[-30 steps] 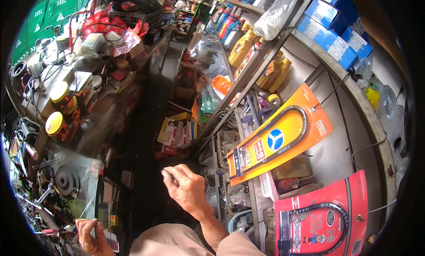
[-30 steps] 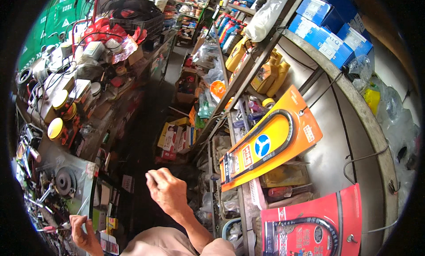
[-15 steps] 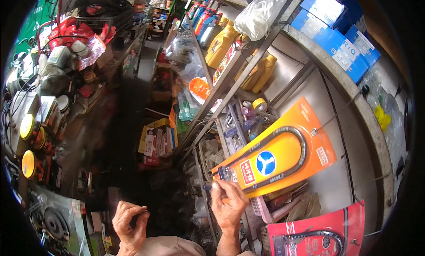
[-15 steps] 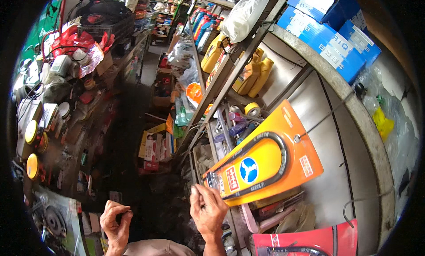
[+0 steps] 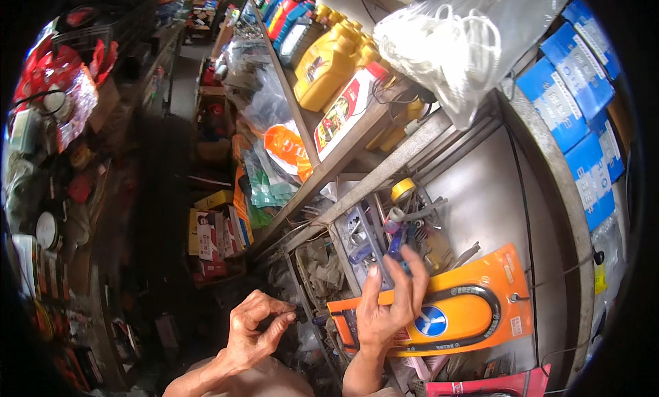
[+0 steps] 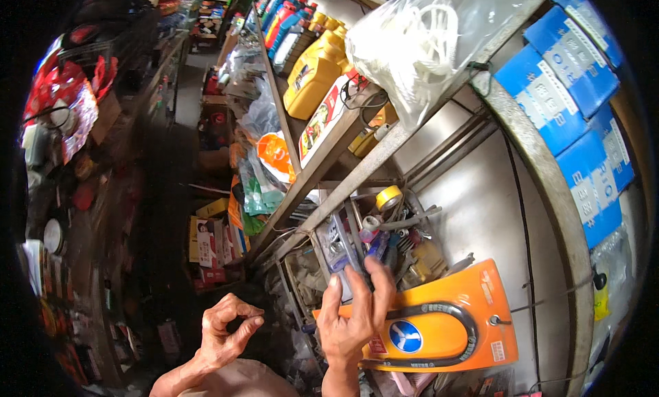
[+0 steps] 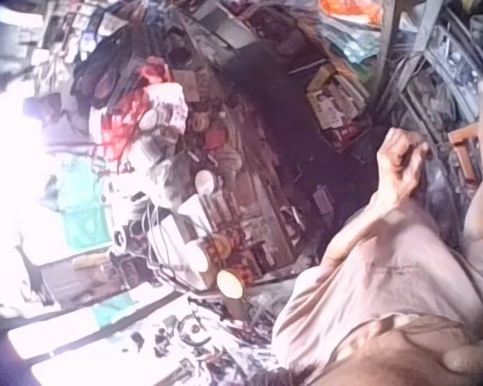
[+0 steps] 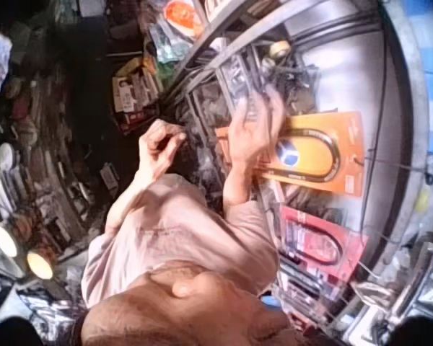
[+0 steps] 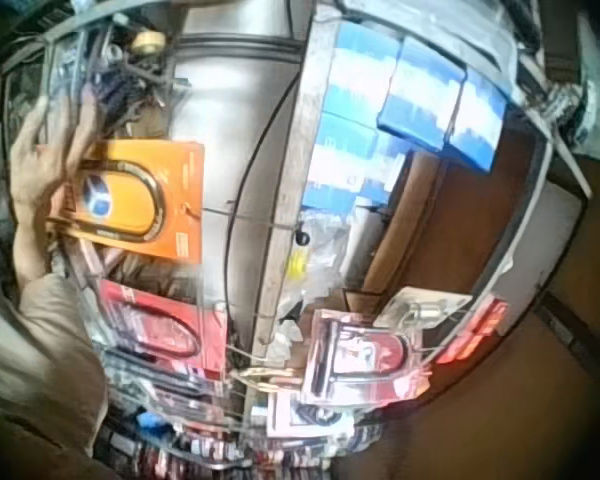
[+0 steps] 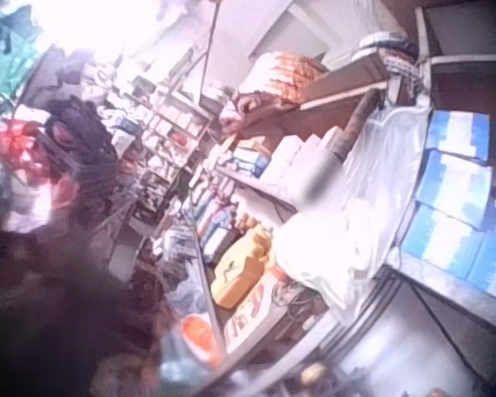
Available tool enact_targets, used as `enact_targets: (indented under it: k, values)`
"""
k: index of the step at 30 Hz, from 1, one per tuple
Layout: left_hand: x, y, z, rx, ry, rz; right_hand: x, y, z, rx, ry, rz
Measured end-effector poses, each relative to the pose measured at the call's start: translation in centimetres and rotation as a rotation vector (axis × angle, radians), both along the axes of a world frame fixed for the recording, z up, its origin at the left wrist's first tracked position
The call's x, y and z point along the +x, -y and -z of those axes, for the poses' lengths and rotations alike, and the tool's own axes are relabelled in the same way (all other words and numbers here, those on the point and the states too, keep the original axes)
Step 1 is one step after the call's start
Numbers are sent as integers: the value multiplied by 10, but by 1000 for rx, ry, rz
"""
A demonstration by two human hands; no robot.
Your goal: The person works at a cluttered workbench in a workshop, using a screwdriver and pliers to manipulate small mechanical components. They repeatedly pick up, adjust, and examine a small metal part, occasionally reaching for tools or other items on the shelves. The task involves detailed hand manipulation of small hardware pieces.
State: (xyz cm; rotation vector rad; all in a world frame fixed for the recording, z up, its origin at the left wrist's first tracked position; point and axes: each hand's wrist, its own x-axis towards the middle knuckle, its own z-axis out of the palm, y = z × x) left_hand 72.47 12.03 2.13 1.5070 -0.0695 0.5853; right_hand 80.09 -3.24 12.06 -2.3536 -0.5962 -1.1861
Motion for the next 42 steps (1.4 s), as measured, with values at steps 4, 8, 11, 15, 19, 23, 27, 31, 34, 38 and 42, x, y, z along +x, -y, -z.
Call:
enact_targets:
  k: [4,8,11,15,19,23,27,31,34,38,42]
  values:
    - [25,-24,14,-52,-137,89,23,-2,-5,-24,-62,261]
    - [48,-29,26,-203,-294,186,22,0,-10,-56,35,443]
    - [61,-28,31,-217,-334,250,21,8,-6,11,5,457]
    - [72,-24,37,-137,-344,334,14,16,2,-22,7,541]
    - [72,-14,44,-143,-390,389,10,23,0,9,57,585]
    - [66,-5,47,-181,-508,508,4,29,2,-13,23,681]
    - [62,-1,43,-122,-467,558,3,33,-1,5,32,774]
    - [62,0,49,-127,-495,585,4,42,-3,95,18,763]
    - [64,-1,50,-108,-496,595,3,43,-2,250,12,611]
    - [68,1,52,-114,-494,620,19,33,-8,284,-113,454]
    - [67,3,59,-149,-454,616,40,21,-11,278,-310,316]
